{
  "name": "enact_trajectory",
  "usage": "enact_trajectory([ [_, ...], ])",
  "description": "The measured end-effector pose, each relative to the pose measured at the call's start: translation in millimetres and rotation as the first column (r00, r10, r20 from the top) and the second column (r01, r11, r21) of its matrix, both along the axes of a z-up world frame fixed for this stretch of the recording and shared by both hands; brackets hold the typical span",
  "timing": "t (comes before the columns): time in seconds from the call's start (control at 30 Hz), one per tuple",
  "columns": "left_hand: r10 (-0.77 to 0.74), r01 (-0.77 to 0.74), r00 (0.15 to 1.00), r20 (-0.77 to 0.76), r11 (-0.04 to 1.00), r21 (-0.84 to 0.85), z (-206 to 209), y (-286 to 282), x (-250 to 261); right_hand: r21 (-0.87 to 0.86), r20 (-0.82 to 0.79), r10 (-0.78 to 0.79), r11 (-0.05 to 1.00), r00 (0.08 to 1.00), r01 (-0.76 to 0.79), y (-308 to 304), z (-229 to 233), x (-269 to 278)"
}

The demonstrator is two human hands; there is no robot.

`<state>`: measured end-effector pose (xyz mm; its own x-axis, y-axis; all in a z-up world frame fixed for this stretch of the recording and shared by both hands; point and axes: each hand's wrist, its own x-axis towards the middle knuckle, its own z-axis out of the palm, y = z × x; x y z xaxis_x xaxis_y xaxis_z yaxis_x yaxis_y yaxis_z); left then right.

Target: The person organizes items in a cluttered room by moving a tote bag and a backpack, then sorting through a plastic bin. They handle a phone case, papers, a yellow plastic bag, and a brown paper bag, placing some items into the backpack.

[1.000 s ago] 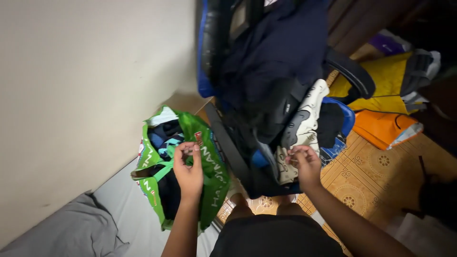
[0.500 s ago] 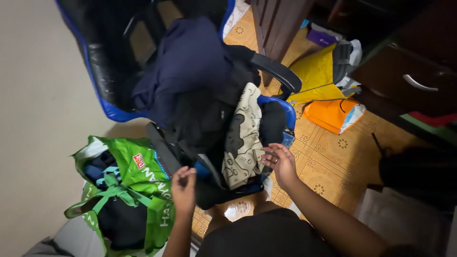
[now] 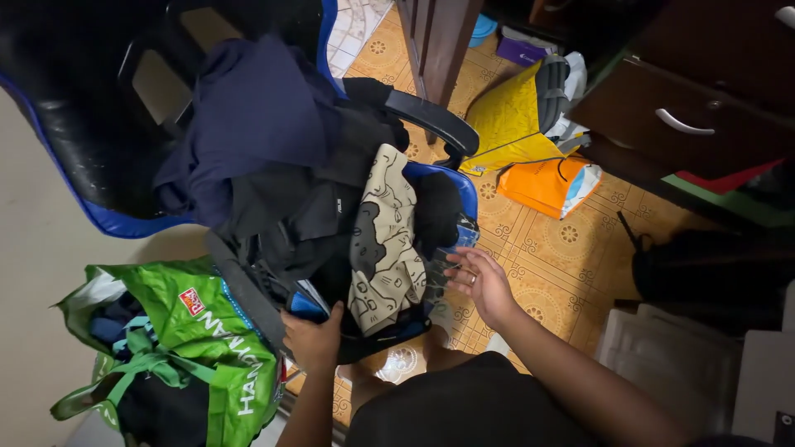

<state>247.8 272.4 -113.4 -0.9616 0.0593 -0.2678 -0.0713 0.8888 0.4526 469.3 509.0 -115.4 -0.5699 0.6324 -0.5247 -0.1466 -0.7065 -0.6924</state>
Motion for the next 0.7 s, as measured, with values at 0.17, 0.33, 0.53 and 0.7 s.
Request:
enact_trajectory([
  [0.17, -0.025, 0.025, 0.997, 0.077, 1.0, 0.007, -36.9, -6.3, -21.8, -0.059, 0.12, 0.028, 0.998, 0.992, -0.021, 3.3, -9.2, 11.1],
  [0.33, -0.012, -0.005, 0.995, 0.097, 0.985, 0.175, -67.2, -13.2, -26.4, -0.046, 0.173, 0.146, 0.989, 0.974, -0.141, 0.4, -3.5, 2.7],
  [0.53, 0.015, -0.037, 0.999, 0.051, 0.879, 0.475, -41.7, 21.2, 10.2, 0.067, 0.163, 0.492, 0.859, 0.855, -0.507, -25.0, 1.8, -31.8],
  [0.7, -0.32, 0.237, 0.944, 0.074, 0.821, 0.519, 48.6, 74.5, 56.9, 0.706, 0.39, 0.643, 0.25, 0.659, -0.663, -70.3, 31.0, -61.9],
])
